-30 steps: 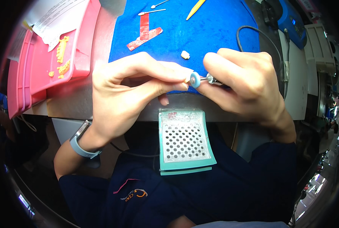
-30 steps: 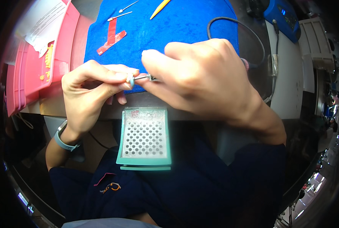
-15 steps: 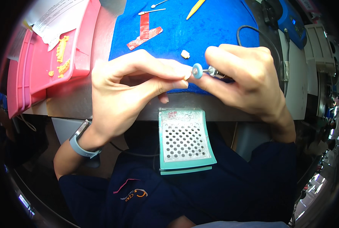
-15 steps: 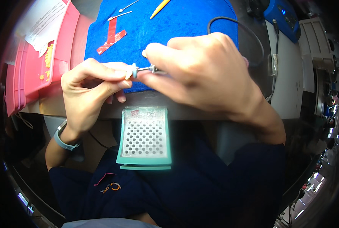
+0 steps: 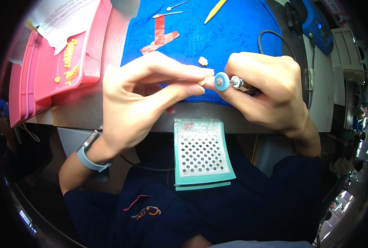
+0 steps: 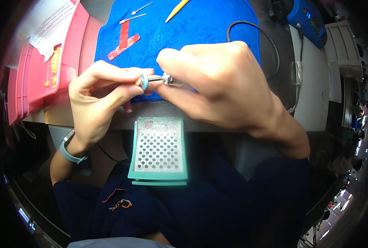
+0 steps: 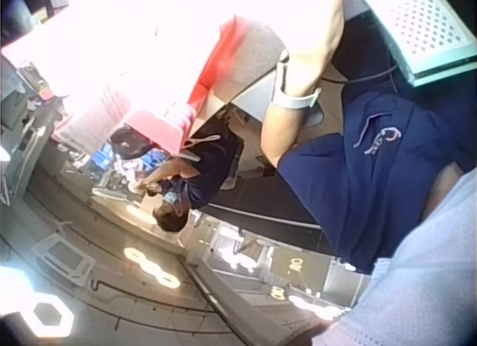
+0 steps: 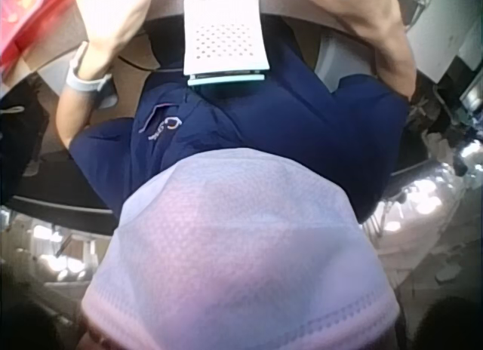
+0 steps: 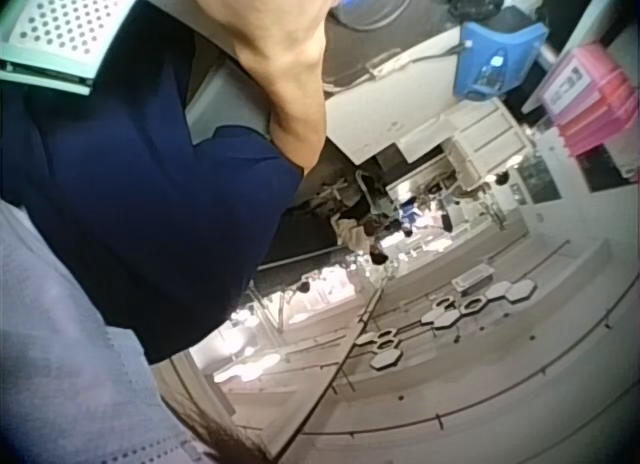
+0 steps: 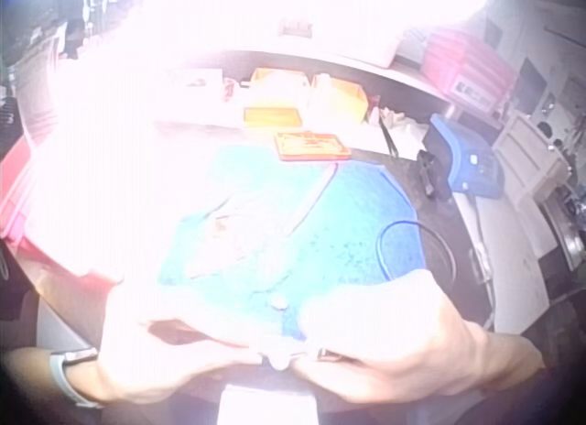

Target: The person polishes a dental prosthetic using a rotary tool, sorts trays and paperwork on the workstation, and grinds the prosthetic with a rotary bur.

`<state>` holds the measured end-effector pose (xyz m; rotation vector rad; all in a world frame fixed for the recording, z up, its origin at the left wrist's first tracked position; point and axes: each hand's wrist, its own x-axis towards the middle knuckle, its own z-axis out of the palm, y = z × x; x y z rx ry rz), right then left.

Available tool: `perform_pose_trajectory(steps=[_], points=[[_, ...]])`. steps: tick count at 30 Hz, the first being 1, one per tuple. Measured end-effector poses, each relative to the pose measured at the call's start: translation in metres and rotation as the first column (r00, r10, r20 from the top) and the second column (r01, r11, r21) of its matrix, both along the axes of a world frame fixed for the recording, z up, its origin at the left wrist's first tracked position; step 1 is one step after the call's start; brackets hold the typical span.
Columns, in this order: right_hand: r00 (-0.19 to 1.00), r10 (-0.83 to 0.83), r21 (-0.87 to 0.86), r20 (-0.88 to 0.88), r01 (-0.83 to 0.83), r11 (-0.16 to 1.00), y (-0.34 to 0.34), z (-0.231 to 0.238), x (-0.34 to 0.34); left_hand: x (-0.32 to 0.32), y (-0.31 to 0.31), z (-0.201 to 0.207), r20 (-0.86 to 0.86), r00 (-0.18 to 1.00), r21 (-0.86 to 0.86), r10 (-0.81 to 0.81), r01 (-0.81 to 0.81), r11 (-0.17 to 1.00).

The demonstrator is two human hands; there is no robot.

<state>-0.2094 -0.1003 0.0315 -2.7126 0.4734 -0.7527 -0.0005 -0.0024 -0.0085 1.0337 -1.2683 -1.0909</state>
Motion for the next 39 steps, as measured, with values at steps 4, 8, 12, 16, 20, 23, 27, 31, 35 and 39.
perform_pose_trajectory(steps=[4, 8, 12, 16, 20, 23, 27, 31, 35, 39], points=[[1.000, -0.016, -0.019, -0.021, 0.016, 1.000, 0.0002, 0.0011, -0.0014, -0.0011, 0.0000, 0.0004, -0.056, 0.998, 0.005, 0.010, -0.010, 1.000], [0.998, -0.030, -0.056, -0.063, 0.027, 0.998, -0.0004, -0.0022, -0.0018, -0.0023, 0.0004, 0.0007, -0.057, 0.998, 0.006, 0.023, -0.023, 1.000], [0.996, -0.051, -0.063, -0.075, 0.046, 0.997, 0.0017, -0.0013, -0.0017, -0.0022, 0.0008, 0.0008, -0.093, 0.996, 0.041, -0.001, 0.005, 0.999], [0.996, -0.041, -0.127, -0.078, 0.031, 0.991, 0.0045, -0.0024, -0.0023, -0.0008, 0.0010, 0.0007, -0.138, 0.990, 0.066, -0.023, 0.032, 0.997], [0.996, -0.025, -0.129, -0.080, 0.014, 0.992, 0.0070, -0.0015, -0.0022, -0.0008, 0.0009, -0.0003, -0.160, 0.987, 0.064, -0.027, 0.038, 0.997], [0.993, -0.031, -0.099, -0.117, 0.020, 0.995, 0.0030, 0.0006, -0.0025, 0.0006, 0.0012, -0.0013, -0.142, 0.990, 0.077, -0.014, 0.025, 0.997], [0.997, -0.005, -0.089, -0.074, -0.001, 0.996, 0.0056, -0.0035, -0.0031, -0.0006, 0.0000, -0.0005, -0.148, 0.989, 0.072, -0.025, 0.036, 0.997], [0.997, -0.009, -0.077, -0.081, 0.003, 0.997, 0.0038, -0.0012, -0.0021, 0.0013, 0.0005, -0.0006, -0.146, 0.989, 0.075, -0.030, 0.041, 0.996], [0.996, -0.005, -0.058, -0.091, -0.001, 0.998, 0.0078, -0.0012, -0.0034, -0.0004, -0.0002, 0.0008, -0.140, 0.989, 0.066, -0.042, 0.052, 0.996], [0.997, -0.016, -0.068, -0.076, 0.011, 0.998, 0.0030, -0.0011, -0.0029, 0.0009, -0.0002, -0.0029, -0.148, 0.988, 0.062, -0.041, 0.051, 0.997]])
